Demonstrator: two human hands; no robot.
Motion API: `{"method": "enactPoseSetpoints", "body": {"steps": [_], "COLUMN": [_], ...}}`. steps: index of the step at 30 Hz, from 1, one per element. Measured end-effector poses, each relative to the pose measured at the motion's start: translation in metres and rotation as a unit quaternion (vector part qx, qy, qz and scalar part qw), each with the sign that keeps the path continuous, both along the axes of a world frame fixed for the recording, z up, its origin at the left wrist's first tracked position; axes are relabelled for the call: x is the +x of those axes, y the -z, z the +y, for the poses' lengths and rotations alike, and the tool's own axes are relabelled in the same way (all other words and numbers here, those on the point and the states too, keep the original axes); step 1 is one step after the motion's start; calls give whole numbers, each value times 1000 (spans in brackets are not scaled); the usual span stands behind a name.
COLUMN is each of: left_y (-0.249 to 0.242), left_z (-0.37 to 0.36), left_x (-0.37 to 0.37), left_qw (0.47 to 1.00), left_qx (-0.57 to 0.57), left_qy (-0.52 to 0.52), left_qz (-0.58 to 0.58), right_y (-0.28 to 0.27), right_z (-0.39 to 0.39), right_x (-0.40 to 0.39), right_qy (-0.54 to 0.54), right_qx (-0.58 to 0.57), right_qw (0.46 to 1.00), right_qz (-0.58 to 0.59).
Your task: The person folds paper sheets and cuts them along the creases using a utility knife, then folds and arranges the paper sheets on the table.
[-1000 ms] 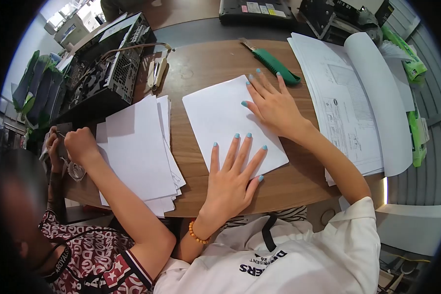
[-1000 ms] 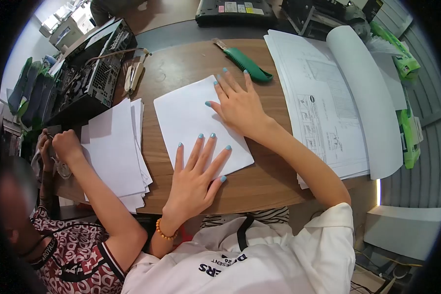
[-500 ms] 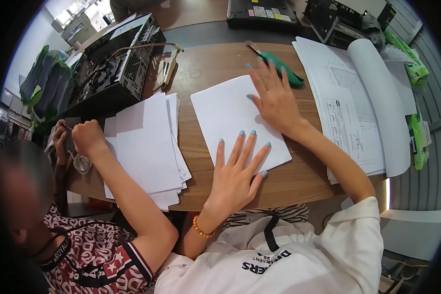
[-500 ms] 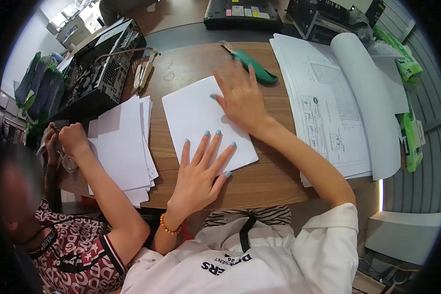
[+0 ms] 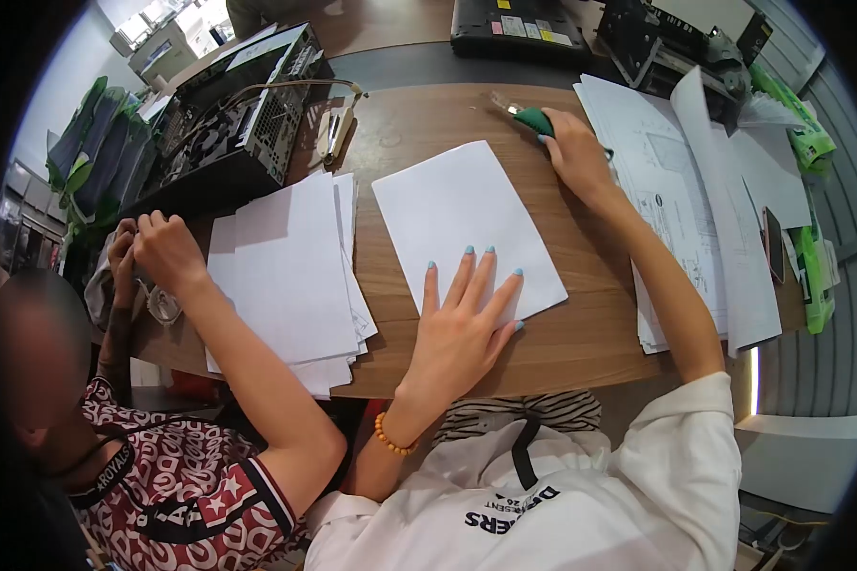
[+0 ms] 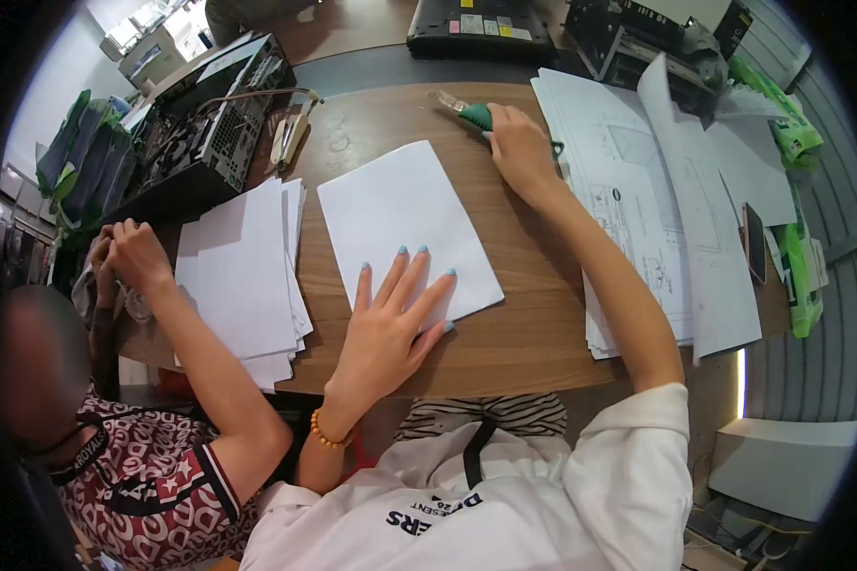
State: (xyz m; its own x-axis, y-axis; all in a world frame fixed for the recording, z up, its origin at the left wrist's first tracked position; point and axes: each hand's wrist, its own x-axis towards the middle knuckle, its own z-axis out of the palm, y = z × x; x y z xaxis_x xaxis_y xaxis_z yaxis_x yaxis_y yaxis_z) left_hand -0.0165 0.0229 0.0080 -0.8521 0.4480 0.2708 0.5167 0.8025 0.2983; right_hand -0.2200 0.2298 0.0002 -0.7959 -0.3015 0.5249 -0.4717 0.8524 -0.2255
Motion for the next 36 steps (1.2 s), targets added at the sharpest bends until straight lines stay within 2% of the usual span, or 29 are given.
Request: {"method": "enactPoseSetpoints", "body": {"steps": [2, 4, 6, 10, 14, 17, 25, 30, 36], "left_y": [-3, -6, -7, -3, -1, -2, -4, -1, -2], "left_z": [-3, -7, -10, -11, -13, -13, -10, -8, -6], "left_x": [1, 0, 0, 0, 4, 3, 5, 6, 6], "left_qw": [1000, 1000, 1000, 999, 999, 999, 999, 999, 997], "left_qx": [-3, -9, -13, -39, -31, -23, -25, 6, -18], "left_qy": [-1, 6, 16, 21, 23, 14, 8, 3, -1], "left_qz": [13, 11, 4, 16, -8, -28, -44, -51, -69], "right_y": [-22, -33, -51, -59, -56, -51, -39, -38, -28], "right_z": [-1, 13, 21, 44, 59, 62, 56, 40, 36], "right_x": [41, 79, 134, 223, 270, 278, 266, 265, 271], "right_qy": [22, -24, -8, -27, -5, -16, -103, -79, -36], "right_qx": [-57, -92, -109, -98, -86, -102, -87, -36, -5], "right_qw": [998, 995, 991, 985, 976, 970, 976, 989, 997], "right_qz": [-10, -26, -80, -139, -200, -220, -170, -117, -75]}}
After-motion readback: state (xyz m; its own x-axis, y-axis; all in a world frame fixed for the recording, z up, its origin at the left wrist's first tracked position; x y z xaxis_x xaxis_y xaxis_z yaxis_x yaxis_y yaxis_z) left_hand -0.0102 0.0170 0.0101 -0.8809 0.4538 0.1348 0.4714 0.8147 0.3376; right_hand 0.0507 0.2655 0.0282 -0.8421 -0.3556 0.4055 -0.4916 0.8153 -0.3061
